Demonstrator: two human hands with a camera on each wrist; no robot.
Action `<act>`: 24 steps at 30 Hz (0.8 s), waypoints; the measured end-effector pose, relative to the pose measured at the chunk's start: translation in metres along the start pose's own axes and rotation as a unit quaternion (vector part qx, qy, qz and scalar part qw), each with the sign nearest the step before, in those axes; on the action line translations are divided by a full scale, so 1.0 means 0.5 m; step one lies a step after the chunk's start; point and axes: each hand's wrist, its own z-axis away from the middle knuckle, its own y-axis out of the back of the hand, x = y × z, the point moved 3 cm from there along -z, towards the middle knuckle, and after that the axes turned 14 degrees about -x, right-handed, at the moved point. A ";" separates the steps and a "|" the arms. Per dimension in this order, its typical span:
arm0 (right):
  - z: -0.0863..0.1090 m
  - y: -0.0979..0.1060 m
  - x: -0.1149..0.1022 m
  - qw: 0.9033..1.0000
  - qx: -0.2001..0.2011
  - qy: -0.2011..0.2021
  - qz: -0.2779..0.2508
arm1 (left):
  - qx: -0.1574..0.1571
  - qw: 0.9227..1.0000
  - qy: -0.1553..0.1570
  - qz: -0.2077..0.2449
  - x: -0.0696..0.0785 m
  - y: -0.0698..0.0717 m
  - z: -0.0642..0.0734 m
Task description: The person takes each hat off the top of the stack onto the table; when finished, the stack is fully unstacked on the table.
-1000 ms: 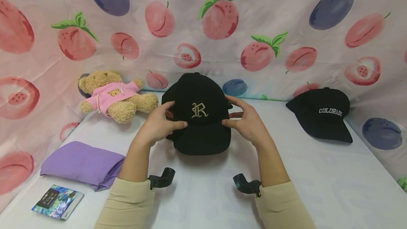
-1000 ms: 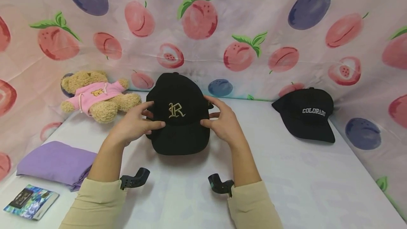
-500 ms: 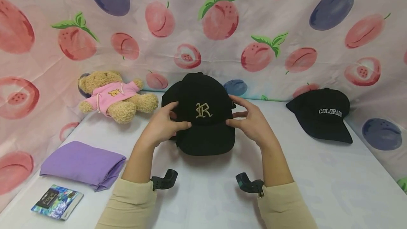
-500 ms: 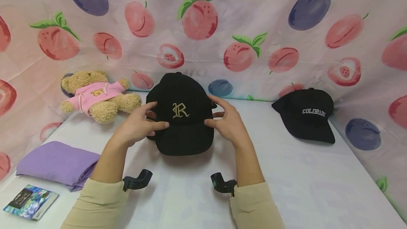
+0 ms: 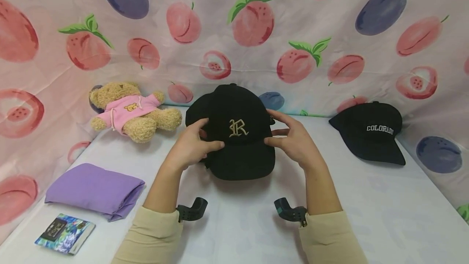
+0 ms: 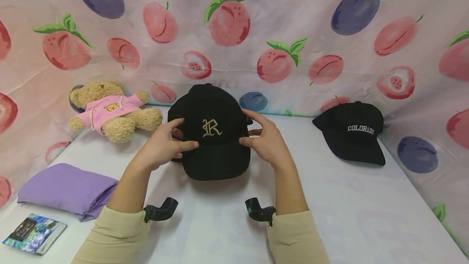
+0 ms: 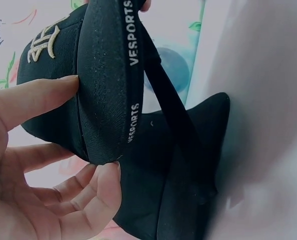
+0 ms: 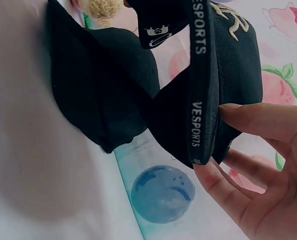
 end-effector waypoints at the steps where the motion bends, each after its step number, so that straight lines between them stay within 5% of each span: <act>1: 0.001 0.001 0.000 1.000 -0.001 0.000 -0.001 | 0.000 1.000 0.000 0.001 0.001 -0.001 0.000; 24: 0.022 0.034 0.009 1.000 -0.002 0.002 0.011 | 0.018 0.999 -0.016 -0.025 0.013 -0.036 -0.014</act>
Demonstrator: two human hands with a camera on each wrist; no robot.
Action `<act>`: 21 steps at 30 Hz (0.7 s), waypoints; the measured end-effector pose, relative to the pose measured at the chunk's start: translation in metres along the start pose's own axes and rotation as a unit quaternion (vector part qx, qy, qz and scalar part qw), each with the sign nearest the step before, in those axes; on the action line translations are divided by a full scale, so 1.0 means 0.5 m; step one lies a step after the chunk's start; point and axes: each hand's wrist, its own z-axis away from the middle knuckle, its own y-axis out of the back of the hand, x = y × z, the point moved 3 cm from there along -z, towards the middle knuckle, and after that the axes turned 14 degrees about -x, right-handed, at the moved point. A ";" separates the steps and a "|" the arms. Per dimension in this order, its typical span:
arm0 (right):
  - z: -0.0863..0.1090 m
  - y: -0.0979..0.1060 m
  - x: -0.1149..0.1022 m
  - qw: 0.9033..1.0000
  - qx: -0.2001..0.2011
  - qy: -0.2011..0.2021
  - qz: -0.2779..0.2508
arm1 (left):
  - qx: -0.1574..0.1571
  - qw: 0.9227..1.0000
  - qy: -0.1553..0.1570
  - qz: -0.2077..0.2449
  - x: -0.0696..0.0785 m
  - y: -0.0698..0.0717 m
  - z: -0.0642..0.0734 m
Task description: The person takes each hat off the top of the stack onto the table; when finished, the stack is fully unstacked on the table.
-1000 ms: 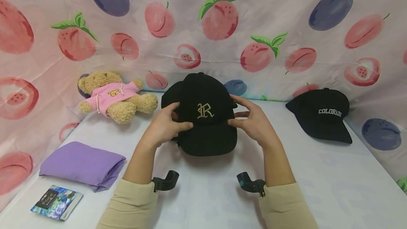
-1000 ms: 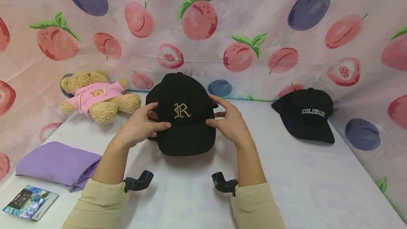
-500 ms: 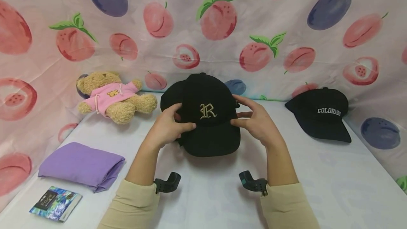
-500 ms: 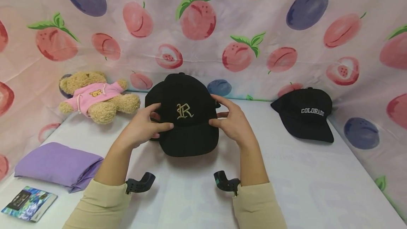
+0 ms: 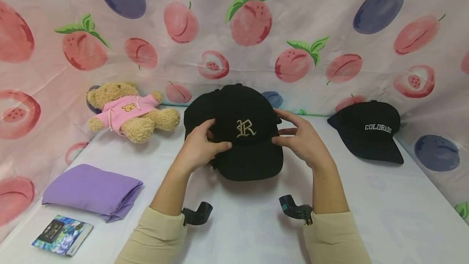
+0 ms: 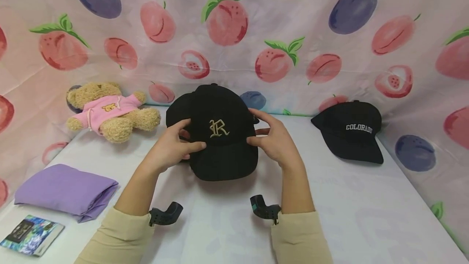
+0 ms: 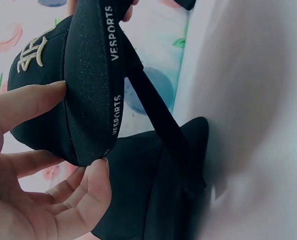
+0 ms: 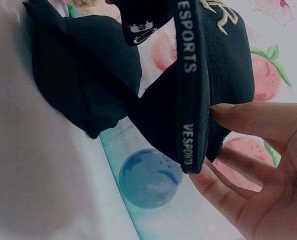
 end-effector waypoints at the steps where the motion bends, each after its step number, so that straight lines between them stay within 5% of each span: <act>1: 0.001 0.002 0.000 1.000 0.000 0.000 0.001 | 0.001 1.000 0.001 -0.004 0.000 -0.002 -0.001; 21: 0.016 0.027 0.014 1.000 0.001 -0.008 0.009 | 0.021 0.999 -0.005 -0.024 0.010 -0.046 -0.018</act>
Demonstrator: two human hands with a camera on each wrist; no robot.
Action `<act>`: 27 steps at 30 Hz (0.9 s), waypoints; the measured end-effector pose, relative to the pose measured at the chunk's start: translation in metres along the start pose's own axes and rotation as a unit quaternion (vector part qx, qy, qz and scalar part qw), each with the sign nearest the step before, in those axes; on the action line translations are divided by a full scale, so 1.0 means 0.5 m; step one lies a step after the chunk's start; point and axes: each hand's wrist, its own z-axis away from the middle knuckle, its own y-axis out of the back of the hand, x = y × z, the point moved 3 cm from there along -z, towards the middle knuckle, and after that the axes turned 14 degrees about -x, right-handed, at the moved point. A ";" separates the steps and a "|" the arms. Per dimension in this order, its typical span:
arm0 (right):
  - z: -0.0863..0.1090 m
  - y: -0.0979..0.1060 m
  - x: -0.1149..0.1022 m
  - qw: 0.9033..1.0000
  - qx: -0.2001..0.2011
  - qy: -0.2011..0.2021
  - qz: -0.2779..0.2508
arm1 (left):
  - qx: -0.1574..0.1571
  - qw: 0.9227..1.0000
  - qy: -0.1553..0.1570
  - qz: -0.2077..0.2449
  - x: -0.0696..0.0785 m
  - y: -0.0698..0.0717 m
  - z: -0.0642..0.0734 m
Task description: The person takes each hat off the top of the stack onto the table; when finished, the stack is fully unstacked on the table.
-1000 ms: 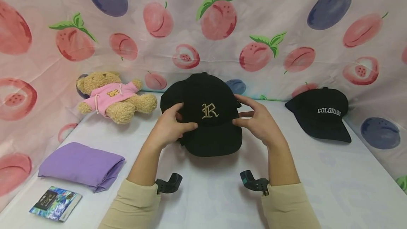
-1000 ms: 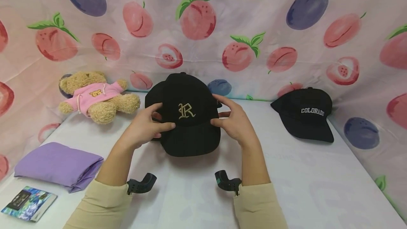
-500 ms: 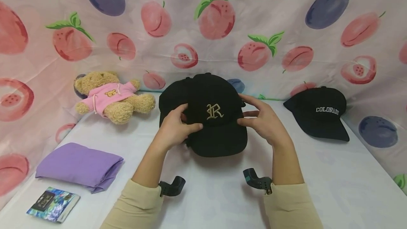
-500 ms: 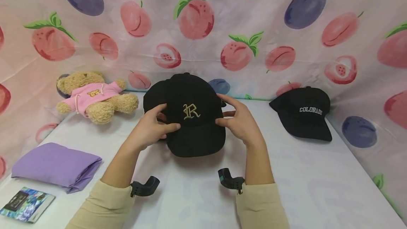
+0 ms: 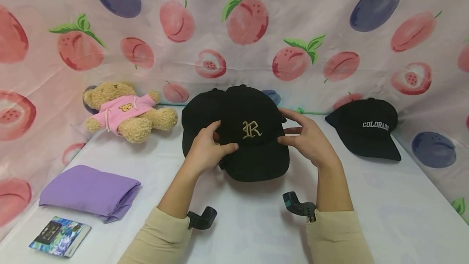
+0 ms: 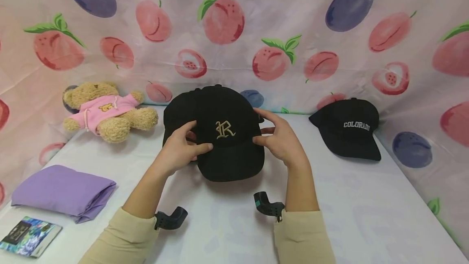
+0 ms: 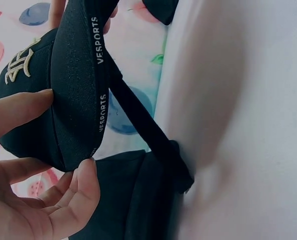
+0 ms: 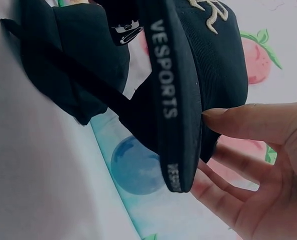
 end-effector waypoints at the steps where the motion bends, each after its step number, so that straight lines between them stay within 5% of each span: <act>1: -0.001 0.000 0.000 1.000 0.000 -0.001 0.001 | 0.001 1.000 0.001 0.002 -0.001 -0.002 -0.001; 27: 0.011 0.019 0.029 1.000 0.002 -0.001 -0.017 | 0.007 1.000 -0.012 0.021 0.004 -0.049 -0.019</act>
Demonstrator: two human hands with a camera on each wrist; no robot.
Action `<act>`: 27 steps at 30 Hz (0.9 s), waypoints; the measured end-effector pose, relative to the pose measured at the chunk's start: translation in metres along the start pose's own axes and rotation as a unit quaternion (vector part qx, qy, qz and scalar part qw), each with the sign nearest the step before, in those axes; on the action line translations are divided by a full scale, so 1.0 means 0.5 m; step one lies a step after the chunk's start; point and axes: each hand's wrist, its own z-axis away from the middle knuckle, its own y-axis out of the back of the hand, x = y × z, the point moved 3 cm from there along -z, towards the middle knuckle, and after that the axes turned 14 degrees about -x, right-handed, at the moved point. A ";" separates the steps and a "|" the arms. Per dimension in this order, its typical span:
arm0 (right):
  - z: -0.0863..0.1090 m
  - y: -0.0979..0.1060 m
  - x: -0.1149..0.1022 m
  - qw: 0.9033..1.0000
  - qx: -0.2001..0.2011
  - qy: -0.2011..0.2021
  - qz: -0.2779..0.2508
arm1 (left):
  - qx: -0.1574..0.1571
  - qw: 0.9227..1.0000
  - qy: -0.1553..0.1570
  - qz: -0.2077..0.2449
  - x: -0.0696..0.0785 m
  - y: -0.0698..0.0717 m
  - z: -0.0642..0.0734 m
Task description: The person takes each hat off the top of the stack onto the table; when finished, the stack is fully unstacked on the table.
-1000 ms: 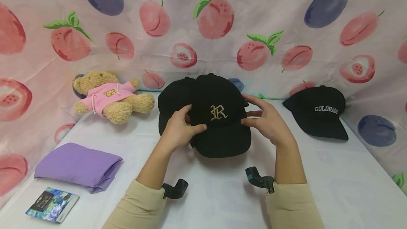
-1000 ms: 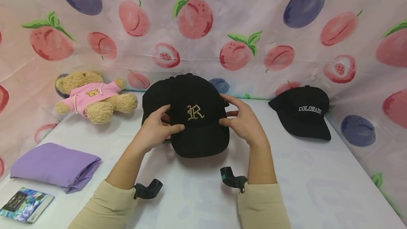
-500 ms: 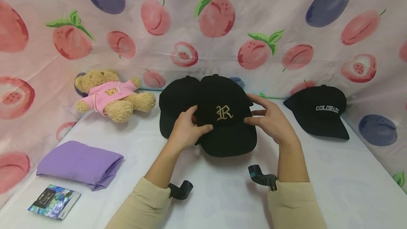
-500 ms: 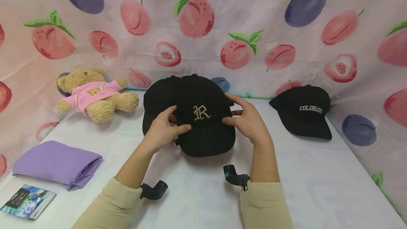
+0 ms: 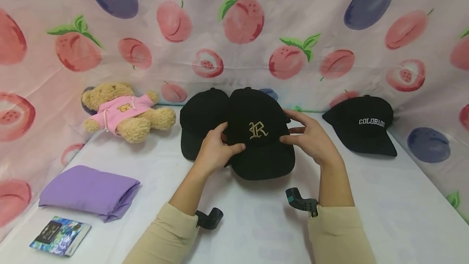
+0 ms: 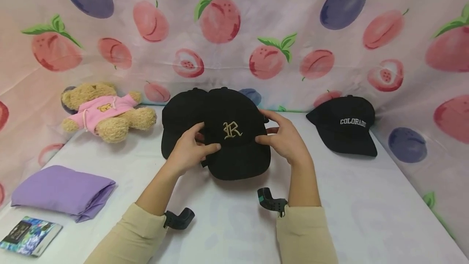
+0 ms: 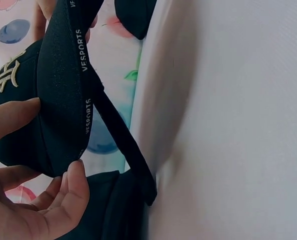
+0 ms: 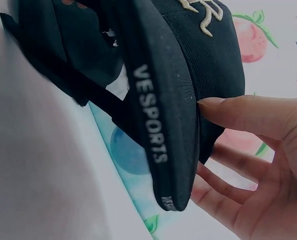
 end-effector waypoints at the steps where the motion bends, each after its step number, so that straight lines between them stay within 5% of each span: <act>1: 0.001 0.002 0.001 1.000 0.001 -0.001 0.001 | 0.000 1.000 -0.001 0.000 0.001 -0.002 -0.002; 27: 0.003 0.021 0.053 0.999 0.022 -0.038 0.007 | -0.031 0.999 -0.017 -0.015 0.003 -0.034 -0.058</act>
